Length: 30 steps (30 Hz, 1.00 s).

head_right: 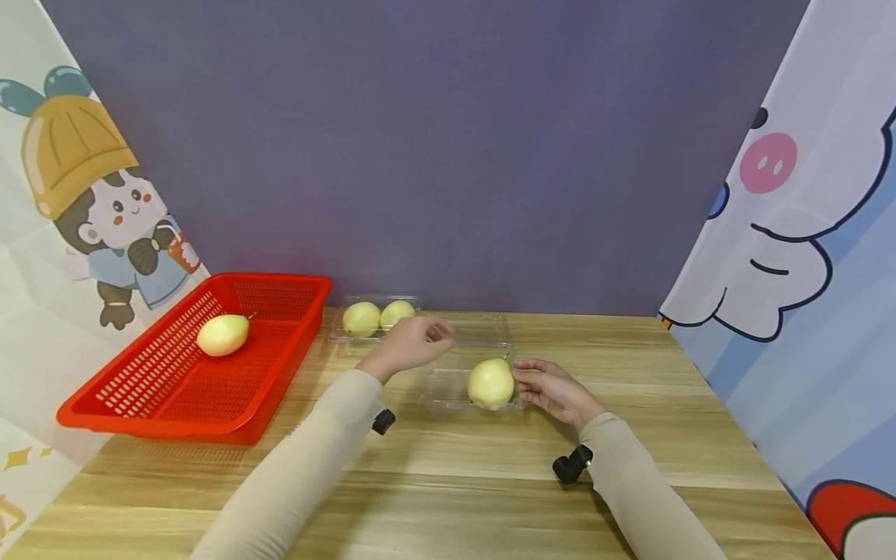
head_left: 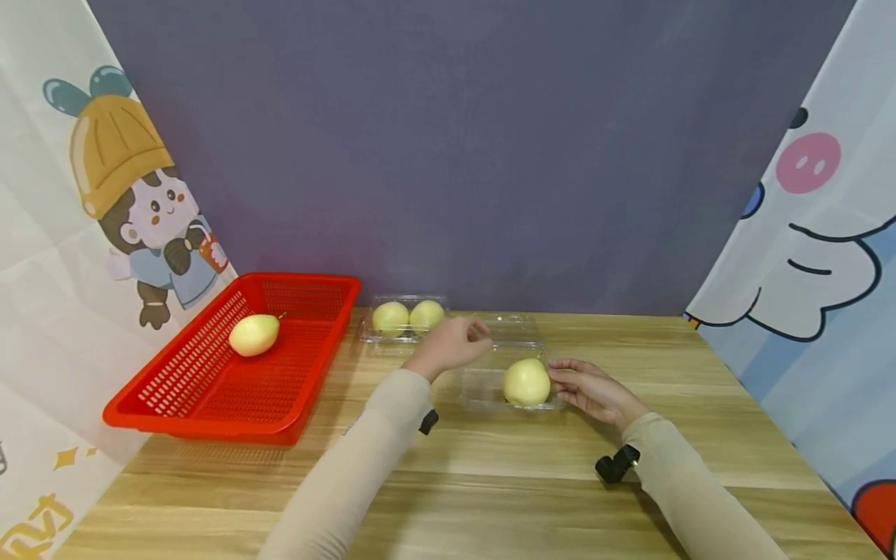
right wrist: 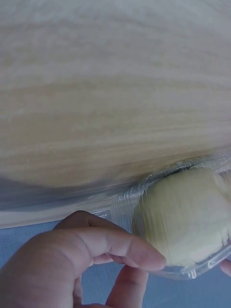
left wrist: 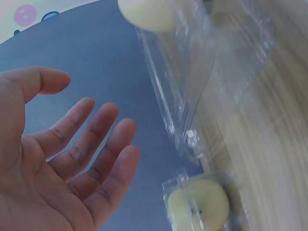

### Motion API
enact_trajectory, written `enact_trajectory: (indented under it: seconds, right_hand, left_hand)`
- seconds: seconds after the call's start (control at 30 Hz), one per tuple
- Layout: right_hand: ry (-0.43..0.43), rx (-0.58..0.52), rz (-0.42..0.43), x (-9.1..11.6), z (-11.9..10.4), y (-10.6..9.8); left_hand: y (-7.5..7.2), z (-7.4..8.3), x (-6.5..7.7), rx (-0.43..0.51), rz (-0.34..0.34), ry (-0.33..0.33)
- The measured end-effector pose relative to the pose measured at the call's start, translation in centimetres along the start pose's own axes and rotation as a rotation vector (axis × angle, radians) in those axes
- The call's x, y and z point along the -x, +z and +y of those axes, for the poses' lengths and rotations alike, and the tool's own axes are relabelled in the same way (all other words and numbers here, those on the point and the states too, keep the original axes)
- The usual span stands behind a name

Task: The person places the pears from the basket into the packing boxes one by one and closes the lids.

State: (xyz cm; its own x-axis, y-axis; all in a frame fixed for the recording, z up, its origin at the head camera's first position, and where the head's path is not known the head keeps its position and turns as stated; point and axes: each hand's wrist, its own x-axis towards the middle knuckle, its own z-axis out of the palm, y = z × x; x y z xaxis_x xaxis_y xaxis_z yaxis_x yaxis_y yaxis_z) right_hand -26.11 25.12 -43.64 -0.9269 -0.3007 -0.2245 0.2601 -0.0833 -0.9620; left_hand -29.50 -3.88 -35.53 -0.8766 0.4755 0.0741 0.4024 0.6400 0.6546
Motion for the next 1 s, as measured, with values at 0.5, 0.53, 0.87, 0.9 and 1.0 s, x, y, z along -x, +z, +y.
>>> enact_trajectory:
  seconds: [0.5,0.53,0.87,0.9,1.0]
  right_hand:
    - [0.004,0.017,-0.008,0.1,-0.3,0.0]
    - [0.003,0.017,-0.01,0.1,-0.3,0.0]
    - [-0.004,0.024,-0.019,0.0,-0.2,-0.1]
    - [-0.004,0.024,-0.02,0.0,-0.2,-0.1]
    - [-0.006,0.027,-0.025,-0.1,-0.2,-0.2]
  left_hand:
    - [-3.9,-1.4,-0.3,-0.113,0.088,-0.03]
    - [-4.2,-1.5,-0.3,-0.118,0.092,-0.037]
    - [-7.8,-3.2,0.4,-0.125,0.146,-0.099]
    - [-8.2,-3.4,0.5,-0.126,0.152,-0.105]
    - [-9.2,-4.0,0.8,-0.124,0.165,-0.121]
